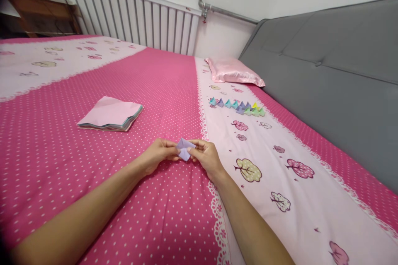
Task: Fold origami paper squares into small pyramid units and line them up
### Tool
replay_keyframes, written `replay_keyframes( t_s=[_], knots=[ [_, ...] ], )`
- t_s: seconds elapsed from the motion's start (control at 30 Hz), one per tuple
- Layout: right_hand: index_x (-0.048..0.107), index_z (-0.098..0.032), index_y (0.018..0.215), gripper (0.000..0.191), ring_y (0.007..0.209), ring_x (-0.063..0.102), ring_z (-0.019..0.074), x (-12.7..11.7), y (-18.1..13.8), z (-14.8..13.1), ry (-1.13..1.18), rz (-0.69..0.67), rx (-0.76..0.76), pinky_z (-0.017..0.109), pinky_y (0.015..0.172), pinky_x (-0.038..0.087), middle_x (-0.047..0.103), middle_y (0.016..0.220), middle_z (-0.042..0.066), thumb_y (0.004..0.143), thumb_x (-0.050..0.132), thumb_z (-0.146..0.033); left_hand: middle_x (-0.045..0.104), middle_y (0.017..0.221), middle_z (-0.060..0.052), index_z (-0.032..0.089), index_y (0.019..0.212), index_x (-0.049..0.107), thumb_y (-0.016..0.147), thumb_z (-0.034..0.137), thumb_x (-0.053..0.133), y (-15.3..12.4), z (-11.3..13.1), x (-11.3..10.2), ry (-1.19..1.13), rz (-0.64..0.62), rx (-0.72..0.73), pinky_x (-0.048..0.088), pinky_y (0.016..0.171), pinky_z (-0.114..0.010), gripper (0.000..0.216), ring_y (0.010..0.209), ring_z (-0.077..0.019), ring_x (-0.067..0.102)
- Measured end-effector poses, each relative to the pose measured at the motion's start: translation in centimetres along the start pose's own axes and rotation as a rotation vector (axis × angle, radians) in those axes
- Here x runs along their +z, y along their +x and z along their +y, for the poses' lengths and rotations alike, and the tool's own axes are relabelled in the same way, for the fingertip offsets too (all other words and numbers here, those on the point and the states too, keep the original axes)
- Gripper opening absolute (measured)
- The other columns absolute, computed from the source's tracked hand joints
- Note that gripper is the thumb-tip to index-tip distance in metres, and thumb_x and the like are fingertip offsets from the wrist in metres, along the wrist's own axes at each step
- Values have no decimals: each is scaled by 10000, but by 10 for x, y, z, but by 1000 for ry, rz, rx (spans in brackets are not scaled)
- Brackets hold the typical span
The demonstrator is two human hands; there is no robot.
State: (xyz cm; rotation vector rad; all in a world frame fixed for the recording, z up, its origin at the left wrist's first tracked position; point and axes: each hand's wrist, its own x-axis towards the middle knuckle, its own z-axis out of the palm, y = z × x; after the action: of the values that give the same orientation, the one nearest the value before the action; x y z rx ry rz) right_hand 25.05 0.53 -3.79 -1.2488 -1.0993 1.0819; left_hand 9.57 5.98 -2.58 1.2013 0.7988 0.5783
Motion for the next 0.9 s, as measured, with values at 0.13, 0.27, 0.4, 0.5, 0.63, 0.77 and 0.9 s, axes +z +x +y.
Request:
replay_keyframes(
  t_s=[0.13,0.27,0.4,0.5,0.63,0.77,0.9],
  knots=[
    [699,-156,849,228,473,470,63,0,1,1,70,22,59,189,479,385,635,607,-14,631,653,-204,676,658,-62,75,703,693,582,106,614,0,0,1,-93,9,19,462,638,-204,148,583,-97,597],
    [709,-153,751,176,462,487,54,-1,2,2,158,37,100,168,497,394,605,516,-27,620,593,-147,676,636,-64,75,696,700,553,67,593,-3,4,3,-141,65,55,449,610,-192,178,554,-86,580],
    [690,-143,668,161,447,502,64,-3,3,1,205,46,112,175,487,400,608,503,-8,636,535,-178,662,595,-55,81,655,701,578,127,603,-4,6,5,-93,75,111,425,567,-188,132,526,-80,553],
    [660,-145,640,117,469,509,69,-2,1,-1,186,30,38,183,496,401,607,533,-11,666,591,-235,643,556,-43,90,652,702,599,215,650,-3,4,4,3,88,144,415,538,-203,145,496,-84,534],
    [598,-166,686,187,578,556,82,1,-1,-2,108,26,-87,199,592,430,620,628,-38,586,747,-220,677,640,-61,91,692,688,559,212,715,-1,3,4,92,107,230,433,552,-213,182,541,-106,578],
    [549,-202,866,349,607,592,101,2,0,-2,95,42,-125,211,609,436,656,659,-41,591,762,-232,677,623,-48,96,866,641,526,219,761,-1,4,5,15,147,279,424,499,-201,381,504,-107,579],
    [552,-196,855,326,603,611,107,1,1,-2,79,77,-142,209,599,446,672,659,-31,606,757,-243,700,701,-78,85,907,659,545,269,765,-2,5,5,7,120,284,454,571,-226,420,586,-133,614]
  ],
)
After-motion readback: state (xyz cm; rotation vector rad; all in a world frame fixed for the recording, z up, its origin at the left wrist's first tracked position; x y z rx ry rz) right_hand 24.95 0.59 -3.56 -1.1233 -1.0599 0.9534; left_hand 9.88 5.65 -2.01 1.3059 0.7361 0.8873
